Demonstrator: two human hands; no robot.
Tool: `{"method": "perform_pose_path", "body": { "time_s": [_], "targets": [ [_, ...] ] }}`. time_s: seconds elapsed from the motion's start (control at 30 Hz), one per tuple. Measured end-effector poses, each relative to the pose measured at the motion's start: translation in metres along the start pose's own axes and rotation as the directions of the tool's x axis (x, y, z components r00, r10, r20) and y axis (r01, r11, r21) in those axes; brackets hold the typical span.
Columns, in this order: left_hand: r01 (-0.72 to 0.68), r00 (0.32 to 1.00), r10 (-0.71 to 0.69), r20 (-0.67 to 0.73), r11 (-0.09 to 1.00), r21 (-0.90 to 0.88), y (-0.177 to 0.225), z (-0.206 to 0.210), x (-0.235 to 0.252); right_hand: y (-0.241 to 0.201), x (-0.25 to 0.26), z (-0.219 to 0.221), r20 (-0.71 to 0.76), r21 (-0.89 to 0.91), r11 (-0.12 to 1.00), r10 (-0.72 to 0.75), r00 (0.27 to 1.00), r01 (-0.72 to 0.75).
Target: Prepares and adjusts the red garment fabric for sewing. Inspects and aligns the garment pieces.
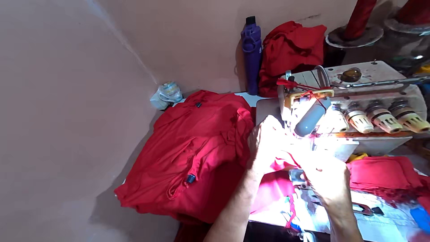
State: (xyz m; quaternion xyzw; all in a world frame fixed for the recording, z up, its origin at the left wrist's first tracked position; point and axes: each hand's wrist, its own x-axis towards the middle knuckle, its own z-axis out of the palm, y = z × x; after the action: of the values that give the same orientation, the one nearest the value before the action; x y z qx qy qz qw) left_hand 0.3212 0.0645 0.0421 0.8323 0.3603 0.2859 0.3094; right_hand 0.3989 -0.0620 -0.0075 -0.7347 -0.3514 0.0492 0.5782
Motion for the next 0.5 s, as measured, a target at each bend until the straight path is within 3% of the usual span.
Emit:
{"method": "perform_pose_path", "body": {
  "time_s": [0.13, 0.23, 0.3, 0.37, 0.4, 0.43, 0.47, 0.5],
  "targets": [
    [-0.009, 0.999, 0.000, -0.033, 0.959, -0.284, -0.002, -0.015, -0.010, -0.011, 0.001, -0.001, -0.010, -0.206, 0.979, -0.007, 1.000, 0.005],
    [-0.034, 0.999, 0.041, 0.004, 0.875, -0.484, 0.009, -0.024, -0.024, -0.012, 0.000, 0.005, -0.034, -0.273, 0.948, -0.180, 0.983, 0.164],
    [-0.044, 0.996, 0.082, 0.046, 0.840, -0.541, 0.016, -0.027, -0.034, -0.009, 0.002, 0.006, -0.010, -0.216, 0.930, -0.305, 0.952, 0.296],
    [-0.029, 0.995, 0.079, 0.061, 0.812, -0.582, 0.024, -0.030, -0.043, -0.010, 0.002, 0.001, 0.044, -0.028, 0.949, -0.312, 0.949, 0.313],
    [-0.031, 0.995, 0.080, 0.055, 0.800, -0.599, 0.027, -0.032, -0.046, -0.011, 0.001, -0.003, 0.118, 0.174, 0.957, -0.255, 0.960, 0.233],
    [-0.047, 0.996, 0.083, 0.034, 0.803, -0.594, 0.028, -0.032, -0.049, -0.013, 0.000, -0.009, 0.239, 0.418, 0.907, -0.171, 0.956, 0.058],
    [-0.078, 0.995, 0.096, 0.002, 0.815, -0.574, 0.027, -0.032, -0.050, -0.018, 0.000, -0.015, 0.374, 0.574, 0.801, -0.074, 0.924, -0.168],
    [-0.119, 0.992, 0.123, -0.030, 0.828, -0.548, 0.024, -0.031, -0.050, -0.023, -0.001, -0.020, 0.477, 0.616, 0.702, 0.030, 0.878, -0.358]
  ]
}}
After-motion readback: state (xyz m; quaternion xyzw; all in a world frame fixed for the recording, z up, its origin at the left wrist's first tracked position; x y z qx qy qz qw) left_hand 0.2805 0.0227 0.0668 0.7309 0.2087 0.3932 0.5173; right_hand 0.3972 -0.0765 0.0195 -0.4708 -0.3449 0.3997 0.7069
